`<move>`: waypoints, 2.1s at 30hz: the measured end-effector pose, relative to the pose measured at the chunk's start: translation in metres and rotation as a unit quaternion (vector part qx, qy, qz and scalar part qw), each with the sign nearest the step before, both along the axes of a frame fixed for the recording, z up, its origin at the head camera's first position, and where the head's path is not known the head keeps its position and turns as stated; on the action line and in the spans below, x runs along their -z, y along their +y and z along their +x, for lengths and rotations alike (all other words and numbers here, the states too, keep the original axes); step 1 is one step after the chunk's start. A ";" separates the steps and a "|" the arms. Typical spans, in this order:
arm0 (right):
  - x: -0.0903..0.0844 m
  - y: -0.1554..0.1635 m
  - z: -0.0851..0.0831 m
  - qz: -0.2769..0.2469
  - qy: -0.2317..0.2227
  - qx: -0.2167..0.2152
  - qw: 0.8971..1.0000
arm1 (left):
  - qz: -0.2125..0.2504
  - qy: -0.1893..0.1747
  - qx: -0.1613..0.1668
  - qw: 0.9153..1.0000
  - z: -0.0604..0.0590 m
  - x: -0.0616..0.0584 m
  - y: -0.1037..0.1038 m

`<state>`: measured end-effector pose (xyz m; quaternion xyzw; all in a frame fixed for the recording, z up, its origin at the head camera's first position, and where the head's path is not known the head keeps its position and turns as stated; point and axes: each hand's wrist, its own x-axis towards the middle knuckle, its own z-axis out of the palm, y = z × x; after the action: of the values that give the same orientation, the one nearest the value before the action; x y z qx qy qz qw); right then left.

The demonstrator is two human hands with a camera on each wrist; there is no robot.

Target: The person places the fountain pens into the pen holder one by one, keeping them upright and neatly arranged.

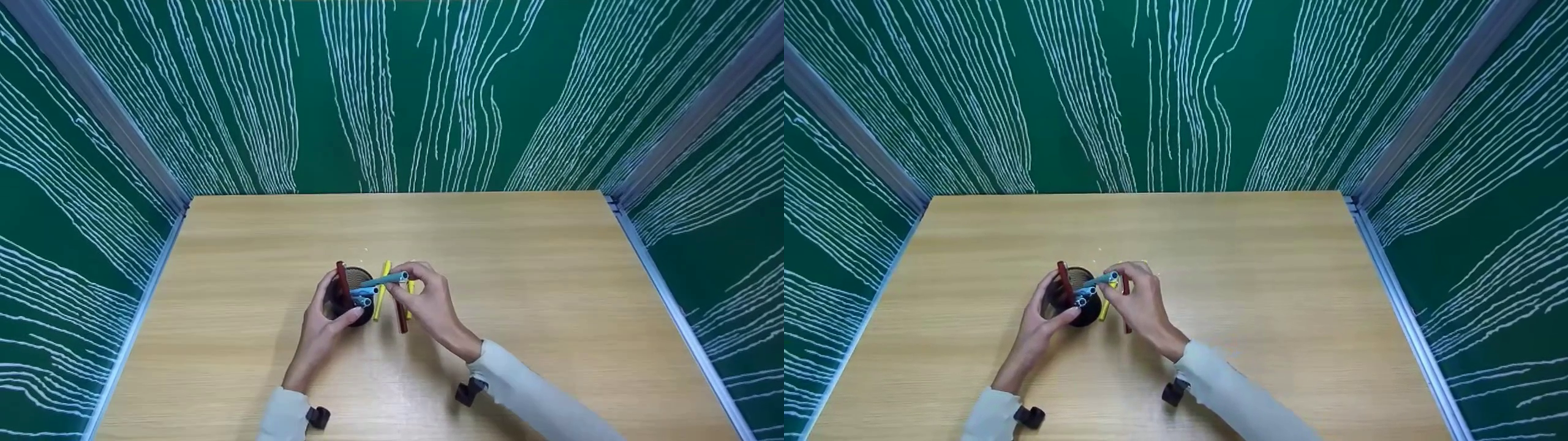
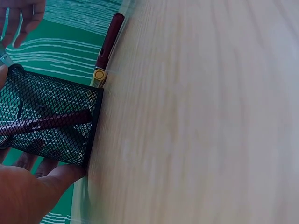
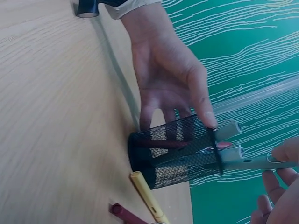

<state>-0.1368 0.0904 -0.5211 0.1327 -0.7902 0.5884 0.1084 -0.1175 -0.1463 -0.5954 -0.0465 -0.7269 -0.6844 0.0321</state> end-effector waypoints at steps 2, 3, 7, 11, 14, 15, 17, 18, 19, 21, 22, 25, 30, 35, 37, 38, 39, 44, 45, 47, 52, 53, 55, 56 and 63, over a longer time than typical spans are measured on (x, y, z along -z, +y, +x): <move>0.003 0.000 -0.001 0.006 0.001 -0.001 1.000 | -0.003 -0.003 -0.002 1.000 0.001 0.000 0.000; 0.004 0.000 -0.001 0.009 0.001 -0.001 1.000 | -0.005 -0.004 -0.003 1.000 0.001 0.000 0.000; 0.008 -0.001 -0.001 0.011 0.000 -0.004 1.000 | -0.012 -0.008 -0.006 1.000 0.001 0.000 0.000; 0.011 -0.001 -0.001 0.015 -0.003 -0.007 1.000 | -0.008 -0.009 -0.005 1.000 0.000 0.001 0.000; 0.012 -0.002 -0.002 0.016 -0.007 -0.005 1.000 | -0.003 -0.007 -0.002 1.000 0.000 0.001 0.000; 0.012 -0.002 -0.002 0.015 -0.008 -0.005 1.000 | -0.002 -0.007 -0.002 1.000 0.000 0.001 0.000; 0.012 -0.002 -0.002 0.013 -0.010 -0.004 1.000 | -0.002 -0.007 -0.001 1.000 0.000 0.001 0.000; 0.012 -0.002 -0.002 0.010 -0.009 -0.004 1.000 | -0.003 -0.007 0.000 1.000 0.000 0.001 0.000; 0.012 -0.002 -0.002 0.011 -0.009 -0.004 1.000 | -0.004 -0.008 -0.001 1.000 0.000 0.001 0.000; 0.012 -0.002 -0.002 0.010 -0.005 -0.005 1.000 | -0.002 -0.009 0.000 1.000 0.000 0.002 0.000; 0.012 -0.002 -0.002 0.012 -0.002 -0.005 1.000 | -0.002 -0.010 0.000 1.000 0.000 0.002 0.000; 0.013 -0.001 -0.002 0.015 0.001 -0.004 1.000 | 0.007 -0.009 0.004 1.000 0.000 0.002 0.000; 0.018 0.003 -0.003 0.011 -0.005 -0.005 1.000 | 0.024 -0.009 0.013 1.000 0.000 0.001 0.000; 0.027 0.010 -0.004 0.008 -0.020 -0.009 1.000 | 0.013 -0.012 0.006 1.000 0.001 0.001 0.000; 0.031 0.013 -0.004 0.012 -0.027 -0.007 1.000 | 0.007 -0.015 0.004 1.000 0.001 0.001 0.000; 0.034 0.015 -0.004 0.014 -0.030 -0.005 0.999 | 0.005 -0.016 0.004 1.000 0.001 0.001 0.000; 0.035 0.017 -0.004 0.019 -0.034 -0.003 0.999 | 0.005 -0.017 0.005 1.000 0.001 0.001 0.000; 0.045 0.027 -0.005 0.031 -0.057 0.004 0.998 | 0.008 -0.023 0.008 1.000 0.002 0.000 -0.001; 0.047 0.029 -0.007 0.034 -0.062 0.006 0.997 | 0.006 -0.024 0.008 1.000 0.002 0.000 -0.001; 0.053 0.032 -0.010 0.040 -0.064 0.011 0.997 | 0.003 -0.024 0.007 1.000 0.002 0.000 -0.001; 0.066 0.037 -0.017 0.079 -0.048 0.025 0.995 | 0.006 -0.019 0.006 1.000 0.001 0.001 -0.002; 0.068 0.037 -0.018 0.089 -0.044 0.028 0.995 | 0.008 -0.018 0.007 1.000 0.000 0.001 -0.002; 0.072 0.038 -0.020 0.108 -0.035 0.032 0.993 | 0.013 -0.014 0.008 1.000 0.000 0.001 -0.003; 0.074 0.038 -0.022 0.115 -0.032 0.034 0.992 | 0.012 -0.013 0.008 1.000 0.000 0.001 -0.003; 0.083 0.042 -0.031 0.146 -0.027 0.042 0.988 | 0.013 -0.009 0.007 1.000 0.000 0.002 -0.003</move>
<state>-0.1675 0.1319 -0.6043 0.0974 -0.8752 0.4651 0.0910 -0.1173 -0.1494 -0.5970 -0.0455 -0.7178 -0.6945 0.0217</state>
